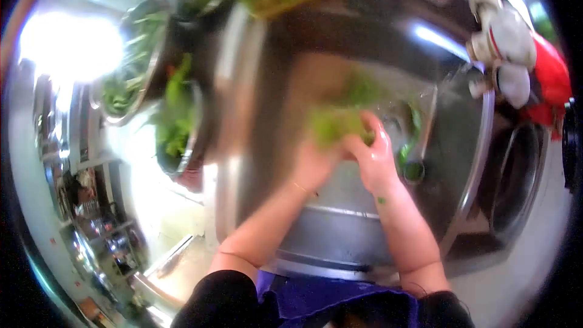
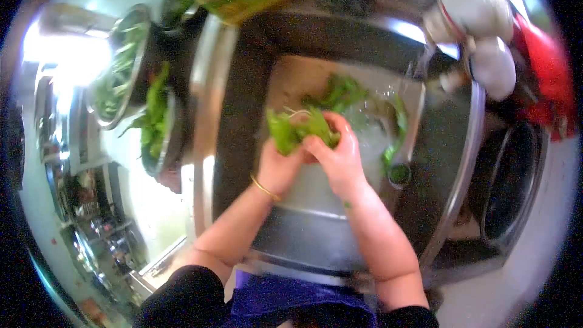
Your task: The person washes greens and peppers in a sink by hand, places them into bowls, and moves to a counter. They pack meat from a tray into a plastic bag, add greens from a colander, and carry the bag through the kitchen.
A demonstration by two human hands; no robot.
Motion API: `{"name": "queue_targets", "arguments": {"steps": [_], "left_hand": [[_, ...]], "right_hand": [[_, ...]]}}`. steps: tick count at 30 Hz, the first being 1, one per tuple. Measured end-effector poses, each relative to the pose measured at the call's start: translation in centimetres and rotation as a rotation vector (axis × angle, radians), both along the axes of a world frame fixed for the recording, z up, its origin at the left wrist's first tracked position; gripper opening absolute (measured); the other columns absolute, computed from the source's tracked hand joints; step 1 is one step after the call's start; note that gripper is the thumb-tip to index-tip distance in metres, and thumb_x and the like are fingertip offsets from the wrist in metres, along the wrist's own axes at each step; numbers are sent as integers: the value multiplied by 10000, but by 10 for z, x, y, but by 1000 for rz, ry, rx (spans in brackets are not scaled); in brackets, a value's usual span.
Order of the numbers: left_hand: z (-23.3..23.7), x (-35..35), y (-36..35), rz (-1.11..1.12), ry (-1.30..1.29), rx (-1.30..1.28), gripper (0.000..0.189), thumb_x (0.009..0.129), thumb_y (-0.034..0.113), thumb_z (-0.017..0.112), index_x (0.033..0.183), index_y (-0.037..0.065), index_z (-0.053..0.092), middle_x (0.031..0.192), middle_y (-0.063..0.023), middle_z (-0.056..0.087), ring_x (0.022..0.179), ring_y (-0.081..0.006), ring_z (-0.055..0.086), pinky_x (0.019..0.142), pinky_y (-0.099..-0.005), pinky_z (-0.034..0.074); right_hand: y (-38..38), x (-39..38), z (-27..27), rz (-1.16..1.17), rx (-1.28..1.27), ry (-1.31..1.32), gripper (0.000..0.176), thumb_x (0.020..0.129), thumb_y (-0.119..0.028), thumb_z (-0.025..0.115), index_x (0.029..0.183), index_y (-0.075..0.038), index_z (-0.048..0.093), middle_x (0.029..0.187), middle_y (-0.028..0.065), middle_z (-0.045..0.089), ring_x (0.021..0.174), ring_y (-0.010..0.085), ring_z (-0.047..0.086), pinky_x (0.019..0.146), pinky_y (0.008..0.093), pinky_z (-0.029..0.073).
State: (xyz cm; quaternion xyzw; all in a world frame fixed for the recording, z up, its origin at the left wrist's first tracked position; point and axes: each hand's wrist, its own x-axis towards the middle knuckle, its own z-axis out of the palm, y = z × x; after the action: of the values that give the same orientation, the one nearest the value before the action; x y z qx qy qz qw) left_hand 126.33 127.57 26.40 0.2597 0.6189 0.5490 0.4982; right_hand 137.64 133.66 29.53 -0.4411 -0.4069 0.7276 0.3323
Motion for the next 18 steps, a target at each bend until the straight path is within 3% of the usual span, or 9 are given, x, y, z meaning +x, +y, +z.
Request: {"name": "queue_targets", "arguments": {"steps": [2, 4, 6, 10, 12, 14, 15, 16, 18], "left_hand": [[13, -8, -6, -57, 249, 201, 512, 795, 55, 641, 1276, 36, 468, 1142, -78, 565, 1011, -176, 554, 880, -300, 460], [22, -15, -16, -86, 576, 221, 537, 792, 59, 638, 1292, 27, 446, 1113, -81, 567, 992, -174, 549, 899, -298, 437], [32, -25, -25, -91, 527, 261, 537, 787, 48, 633, 1288, 18, 442, 1082, -96, 571, 972, -186, 555, 892, -297, 435], [65, -50, -61, 11, 465, 146, 484, 781, 6, 616, 1242, 15, 471, 1076, -104, 576, 960, -197, 557, 888, -298, 432], [96, -79, -84, 251, 443, 59, 404, 780, -22, 616, 1170, 23, 516, 1055, -86, 578, 907, -167, 561, 837, -285, 450], [124, -119, -93, 450, 801, 42, 341, 781, -54, 604, 1105, 34, 545, 957, -50, 571, 755, -111, 542, 690, -250, 468], [129, -137, -96, 538, 629, 17, 372, 764, -29, 631, 1121, 11, 536, 935, -63, 600, 742, -119, 540, 672, -260, 462], [135, -162, -103, 352, 1035, -54, 444, 751, 43, 667, 1167, -6, 519, 900, -79, 615, 740, -140, 542, 666, -265, 450], [131, -179, -103, 305, 1224, -104, 453, 751, 164, 688, 1161, 24, 558, 888, -114, 611, 746, -235, 571, 673, -312, 464]], "right_hand": [[2, -11, 9, 49, -44, 21, 418, 805, -49, 615, 1192, 28, 477, 1039, 75, 574, 906, 143, 558, 745, 316, 511], [0, -12, -3, 44, -93, 134, 392, 809, -29, 601, 1181, 28, 491, 1048, 76, 576, 926, 150, 556, 802, 311, 493], [-1, -11, -8, 70, -150, 138, 378, 816, -11, 581, 1184, 18, 500, 1048, 76, 580, 952, 160, 557, 862, 311, 464], [7, 1, -14, -85, -472, 97, 347, 846, -72, 576, 1185, -107, 511, 1057, 32, 591, 932, 174, 563, 780, 357, 470], [24, 27, -44, -138, -457, 52, 311, 859, -126, 587, 1162, -148, 523, 1057, -2, 589, 947, 162, 546, 748, 362, 463], [35, 32, -47, -145, -364, -188, 398, 834, -169, 638, 1205, -126, 500, 1133, 27, 557, 1013, 168, 516, 785, 390, 456], [40, 40, -66, -147, -325, -298, 427, 826, -176, 650, 1219, -121, 493, 1150, 38, 547, 1031, 174, 508, 797, 396, 453], [41, 51, -85, -143, -284, -401, 456, 819, -183, 663, 1234, -116, 486, 1167, 50, 538, 1049, 179, 501, 809, 401, 450], [45, 62, -109, -75, -288, -465, 625, 796, -194, 691, 1340, -105, 397, 1301, 113, 454, 1164, 232, 451, 942, 428, 383]]}}
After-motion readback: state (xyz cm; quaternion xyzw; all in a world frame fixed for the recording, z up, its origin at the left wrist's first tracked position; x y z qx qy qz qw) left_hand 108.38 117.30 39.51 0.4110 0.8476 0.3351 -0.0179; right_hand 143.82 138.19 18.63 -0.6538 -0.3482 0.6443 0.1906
